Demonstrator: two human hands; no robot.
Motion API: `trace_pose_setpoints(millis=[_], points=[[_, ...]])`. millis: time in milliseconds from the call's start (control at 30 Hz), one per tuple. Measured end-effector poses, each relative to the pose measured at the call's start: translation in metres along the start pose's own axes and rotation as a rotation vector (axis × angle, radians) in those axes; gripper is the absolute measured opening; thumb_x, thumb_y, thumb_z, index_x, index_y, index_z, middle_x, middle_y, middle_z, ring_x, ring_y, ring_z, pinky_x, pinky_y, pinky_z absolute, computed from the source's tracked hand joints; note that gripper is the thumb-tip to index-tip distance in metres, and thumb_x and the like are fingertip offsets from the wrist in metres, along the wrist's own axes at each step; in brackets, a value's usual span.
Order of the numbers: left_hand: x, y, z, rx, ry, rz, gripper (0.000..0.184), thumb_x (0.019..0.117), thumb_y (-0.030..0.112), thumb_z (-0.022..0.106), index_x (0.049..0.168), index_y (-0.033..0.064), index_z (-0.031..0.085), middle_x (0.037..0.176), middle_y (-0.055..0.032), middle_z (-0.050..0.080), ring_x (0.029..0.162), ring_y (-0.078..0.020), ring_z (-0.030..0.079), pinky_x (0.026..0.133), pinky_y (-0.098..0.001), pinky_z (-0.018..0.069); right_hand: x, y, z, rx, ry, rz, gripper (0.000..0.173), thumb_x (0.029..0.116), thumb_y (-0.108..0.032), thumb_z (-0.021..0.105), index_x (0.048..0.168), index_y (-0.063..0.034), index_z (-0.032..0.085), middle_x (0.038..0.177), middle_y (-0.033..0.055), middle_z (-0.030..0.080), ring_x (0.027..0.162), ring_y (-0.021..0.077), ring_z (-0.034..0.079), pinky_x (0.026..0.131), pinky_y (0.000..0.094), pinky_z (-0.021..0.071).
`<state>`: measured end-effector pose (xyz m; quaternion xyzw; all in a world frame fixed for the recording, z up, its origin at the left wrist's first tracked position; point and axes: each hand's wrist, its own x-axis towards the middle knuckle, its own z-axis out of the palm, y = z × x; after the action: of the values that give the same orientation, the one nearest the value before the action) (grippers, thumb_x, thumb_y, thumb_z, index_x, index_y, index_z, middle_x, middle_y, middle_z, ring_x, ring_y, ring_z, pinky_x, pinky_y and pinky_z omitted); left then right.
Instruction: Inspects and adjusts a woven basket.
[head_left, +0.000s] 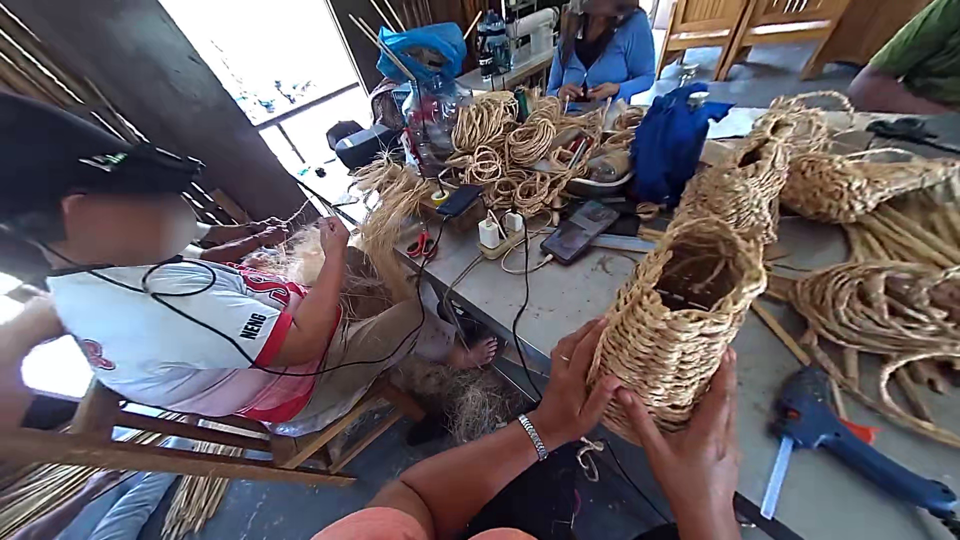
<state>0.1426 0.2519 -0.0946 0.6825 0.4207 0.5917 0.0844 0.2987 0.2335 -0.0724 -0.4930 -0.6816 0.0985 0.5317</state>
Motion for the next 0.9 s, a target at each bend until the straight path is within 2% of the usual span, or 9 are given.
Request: trace_pose_setpoints(millis=[700, 900], points=[[-0.0006, 0.0006, -0.0007, -0.009, 0.007, 0.004, 0.079, 0.1064, 0.060, 0.029, 0.147, -0.0051, 0.047, 0.149, -0.0260, 0.050, 0.140, -0.0334, 0.048, 0.117, -0.0516, 0.0365, -0.0004, -0.0024, 0.0003, -0.016, 0.006, 0.015, 0.120, 0.0827, -0.073, 0.066, 0.158, 0.0099, 0.022, 0.160, 0.0341, 0.031, 0.147, 0.0395, 0.040, 0.118, 0.0456, 0.0387], [-0.0005, 0.0011, -0.0002, 0.001, 0.009, 0.009, 0.078, 0.1069, 0.059, 0.028, 0.147, -0.0050, 0.047, 0.149, -0.0260, 0.050, 0.140, -0.0332, 0.048, 0.117, -0.0512, 0.0367, -0.0006, -0.0008, 0.0010, -0.013, 0.009, -0.007, 0.118, 0.0839, -0.070, 0.067, 0.158, 0.0106, 0.023, 0.160, 0.0344, 0.031, 0.147, 0.0401, 0.040, 0.118, 0.0447, 0.0388]])
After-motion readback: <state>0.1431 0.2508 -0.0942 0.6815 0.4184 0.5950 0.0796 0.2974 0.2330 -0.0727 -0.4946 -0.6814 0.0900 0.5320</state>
